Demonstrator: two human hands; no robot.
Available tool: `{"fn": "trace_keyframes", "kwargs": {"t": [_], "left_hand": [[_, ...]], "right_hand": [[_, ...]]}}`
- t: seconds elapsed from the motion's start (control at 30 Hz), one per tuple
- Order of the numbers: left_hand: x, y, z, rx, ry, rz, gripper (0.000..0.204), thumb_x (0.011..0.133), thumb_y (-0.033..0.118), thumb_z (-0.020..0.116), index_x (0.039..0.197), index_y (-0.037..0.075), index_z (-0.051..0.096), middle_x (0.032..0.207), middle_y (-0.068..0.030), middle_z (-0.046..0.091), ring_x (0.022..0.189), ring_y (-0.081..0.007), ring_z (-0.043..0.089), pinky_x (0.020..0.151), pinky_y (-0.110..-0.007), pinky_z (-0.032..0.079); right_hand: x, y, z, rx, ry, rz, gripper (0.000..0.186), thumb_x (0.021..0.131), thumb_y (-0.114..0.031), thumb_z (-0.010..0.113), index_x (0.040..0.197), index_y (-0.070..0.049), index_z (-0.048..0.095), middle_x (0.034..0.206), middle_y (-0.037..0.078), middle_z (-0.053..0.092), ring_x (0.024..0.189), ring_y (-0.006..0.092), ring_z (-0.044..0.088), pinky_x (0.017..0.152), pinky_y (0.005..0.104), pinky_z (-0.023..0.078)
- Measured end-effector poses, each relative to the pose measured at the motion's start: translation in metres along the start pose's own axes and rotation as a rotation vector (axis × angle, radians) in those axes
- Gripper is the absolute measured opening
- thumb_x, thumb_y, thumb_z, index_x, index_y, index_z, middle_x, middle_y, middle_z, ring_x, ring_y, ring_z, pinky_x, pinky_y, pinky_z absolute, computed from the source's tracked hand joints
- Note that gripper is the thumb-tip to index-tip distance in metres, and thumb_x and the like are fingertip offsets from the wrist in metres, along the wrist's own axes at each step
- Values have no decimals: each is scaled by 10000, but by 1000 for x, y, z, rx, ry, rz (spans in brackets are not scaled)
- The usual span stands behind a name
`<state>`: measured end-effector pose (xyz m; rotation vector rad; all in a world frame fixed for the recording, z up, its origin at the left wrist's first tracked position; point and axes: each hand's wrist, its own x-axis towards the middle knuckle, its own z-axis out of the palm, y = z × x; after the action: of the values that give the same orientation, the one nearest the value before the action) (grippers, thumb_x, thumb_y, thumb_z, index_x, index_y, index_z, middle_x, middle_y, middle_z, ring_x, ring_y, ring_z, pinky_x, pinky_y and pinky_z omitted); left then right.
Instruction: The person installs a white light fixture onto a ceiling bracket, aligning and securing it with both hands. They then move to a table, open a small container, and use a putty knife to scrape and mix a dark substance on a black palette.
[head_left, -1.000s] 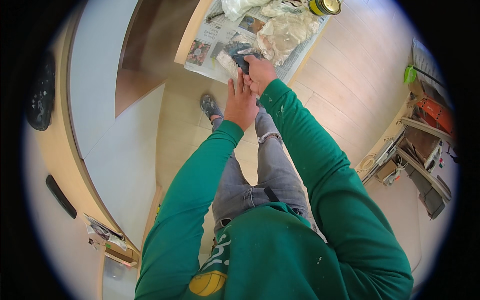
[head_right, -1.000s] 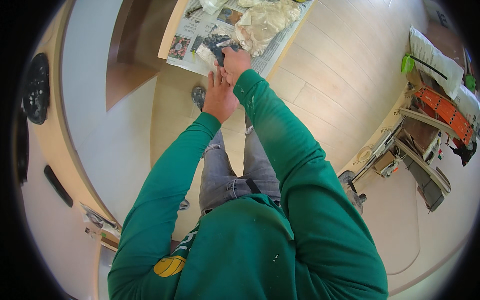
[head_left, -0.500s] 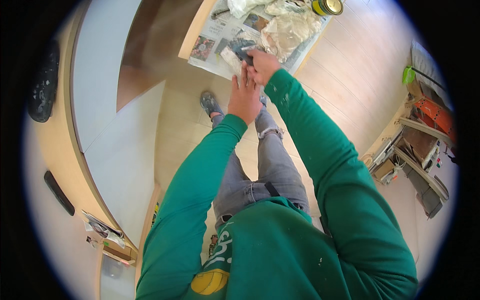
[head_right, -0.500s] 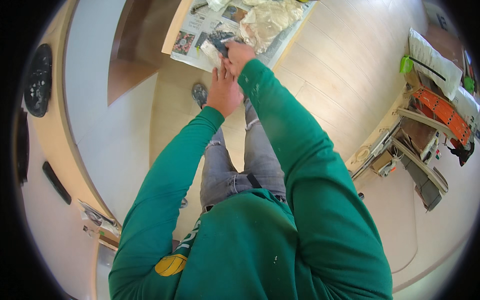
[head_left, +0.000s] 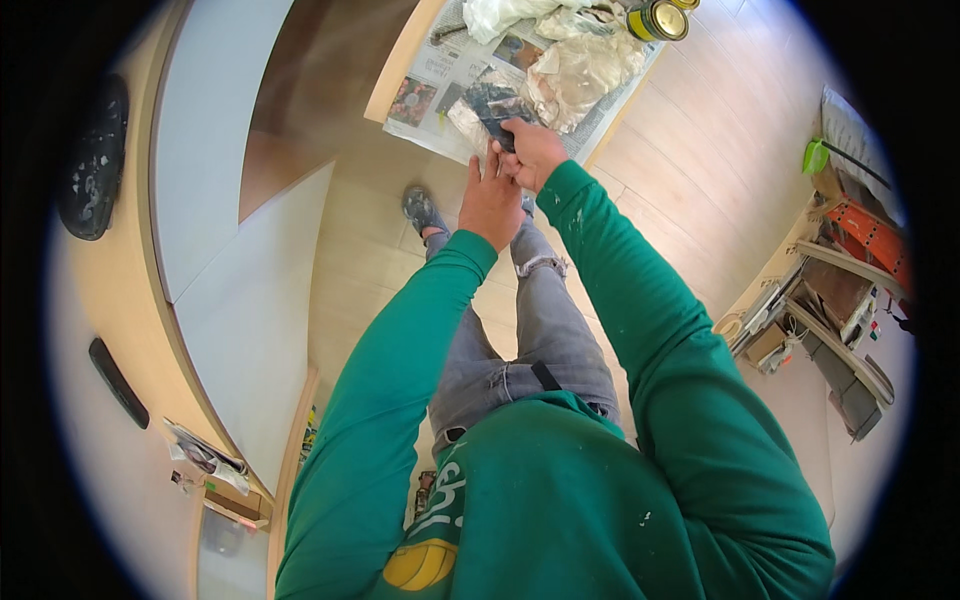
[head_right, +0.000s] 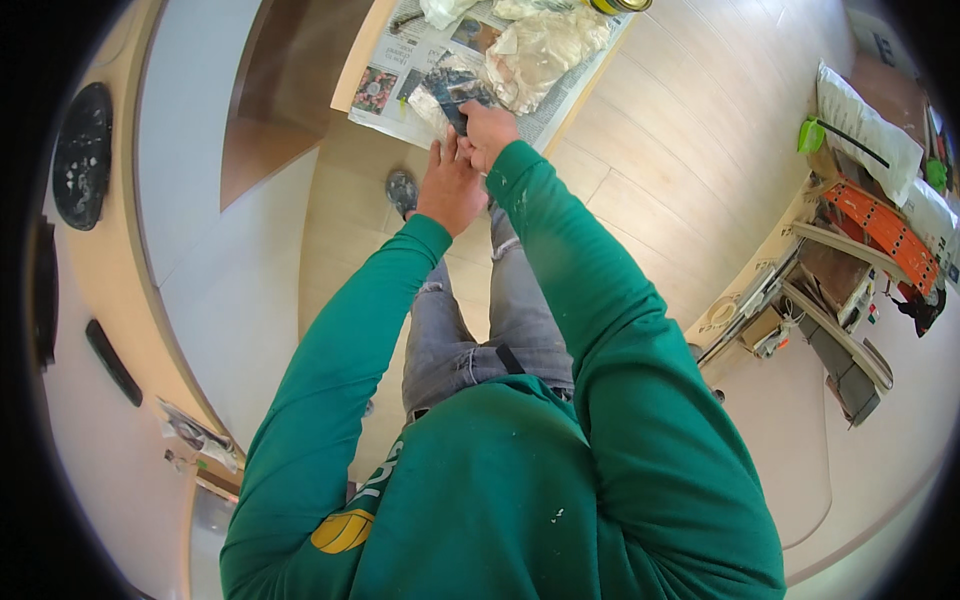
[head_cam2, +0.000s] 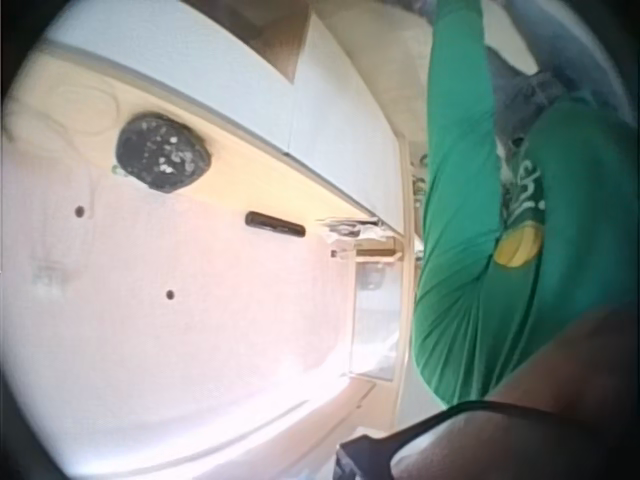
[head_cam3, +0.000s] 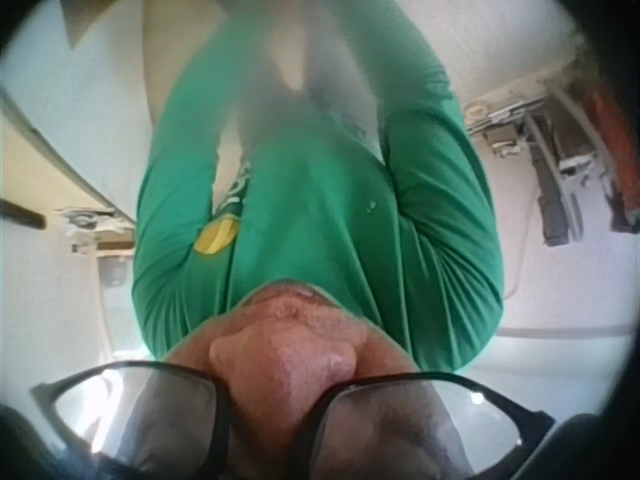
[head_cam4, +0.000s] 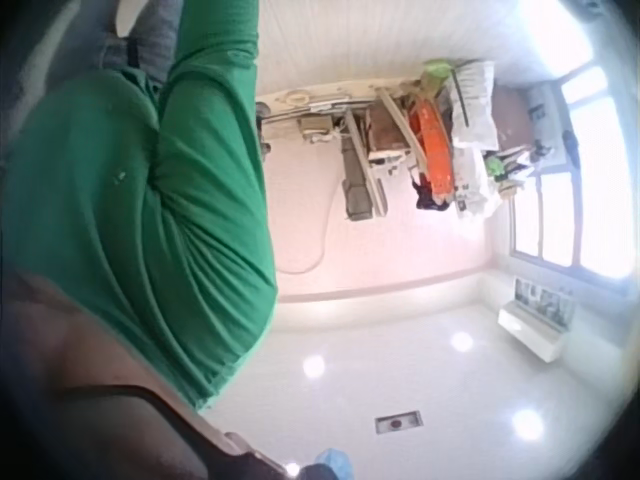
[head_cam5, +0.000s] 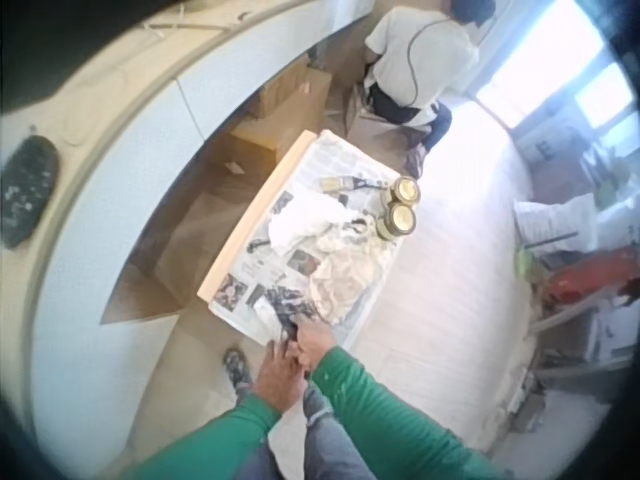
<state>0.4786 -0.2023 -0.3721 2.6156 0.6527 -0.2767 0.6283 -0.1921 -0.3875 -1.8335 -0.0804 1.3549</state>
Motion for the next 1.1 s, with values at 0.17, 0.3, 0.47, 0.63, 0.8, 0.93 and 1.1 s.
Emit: {"fn": "trace_keyframes", "kwargs": {"t": [0.17, 0.3, 0.47, 0.63, 0.8, 0.93, 1.1], "left_hand": [[10, 0, -16, 119, -81, -9, 797, 840, 280, 700, 1519, -4, 395, 1536, -264, 395, 1472, -461, 300, 1158, -600, 340], [6, -1, -14, 56, -17, 8, 811, 837, 272, 713, 1528, 7, 381, 1541, -267, 383, 1468, -455, 306, 1154, -597, 342], [7, 2, -8, -2, 76, -5, 842, 813, 253, 750, 1533, 23, 379, 1567, -263, 345, 1484, -442, 281, 1161, -599, 328], [-1, 0, -16, -68, 17, 9, 762, 842, 216, 671, 1535, 38, 409, 1593, -232, 335, 1516, -416, 260, 1152, -592, 342], [8, -4, -23, -20, -37, -2, 732, 838, 216, 668, 1507, 18, 448, 1567, -226, 357, 1503, -417, 277, 1142, -583, 354], [11, 1, -23, 23, 15, -6, 715, 835, 214, 665, 1490, 3, 469, 1574, -221, 341, 1496, -424, 284, 1136, -583, 359], [8, 1, -16, -23, -35, 7, 797, 835, 217, 675, 1546, 11, 380, 1654, -231, 230, 1521, -427, 242, 1148, -583, 346]], "right_hand": [[-2, -47, 24, 454, 44, 365, 210, 997, -188, 586, 985, 22, 571, 738, 135, 651, 523, 164, 519, 413, 289, 370], [-17, -25, 10, 567, 8, 435, 215, 1003, -196, 565, 998, 16, 534, 707, 143, 612, 435, 152, 417, 388, 288, 347], [-6, -41, 14, 737, 103, 412, 248, 1008, -184, 539, 959, 58, 516, 676, 188, 596, 386, 179, 393, 357, 323, 308], [-12, -30, 18, 866, 122, 500, 185, 1012, -163, 546, 1041, 9, 482, 741, 151, 570, 474, 165, 415, 399, 293, 312], [-8, -24, 21, 902, 91, 372, 172, 1020, -169, 532, 1053, -4, 496, 753, 157, 590, 469, 165, 424, 397, 292, 323], [7, -21, 12, 876, 103, 425, 203, 1015, -192, 540, 1006, 11, 532, 723, 165, 602, 478, 196, 447, 409, 331, 359], [4, 2, 10, 897, 120, 428, 202, 994, -184, 575, 975, 12, 530, 694, 152, 553, 474, 202, 435, 403, 356, 349]]}}
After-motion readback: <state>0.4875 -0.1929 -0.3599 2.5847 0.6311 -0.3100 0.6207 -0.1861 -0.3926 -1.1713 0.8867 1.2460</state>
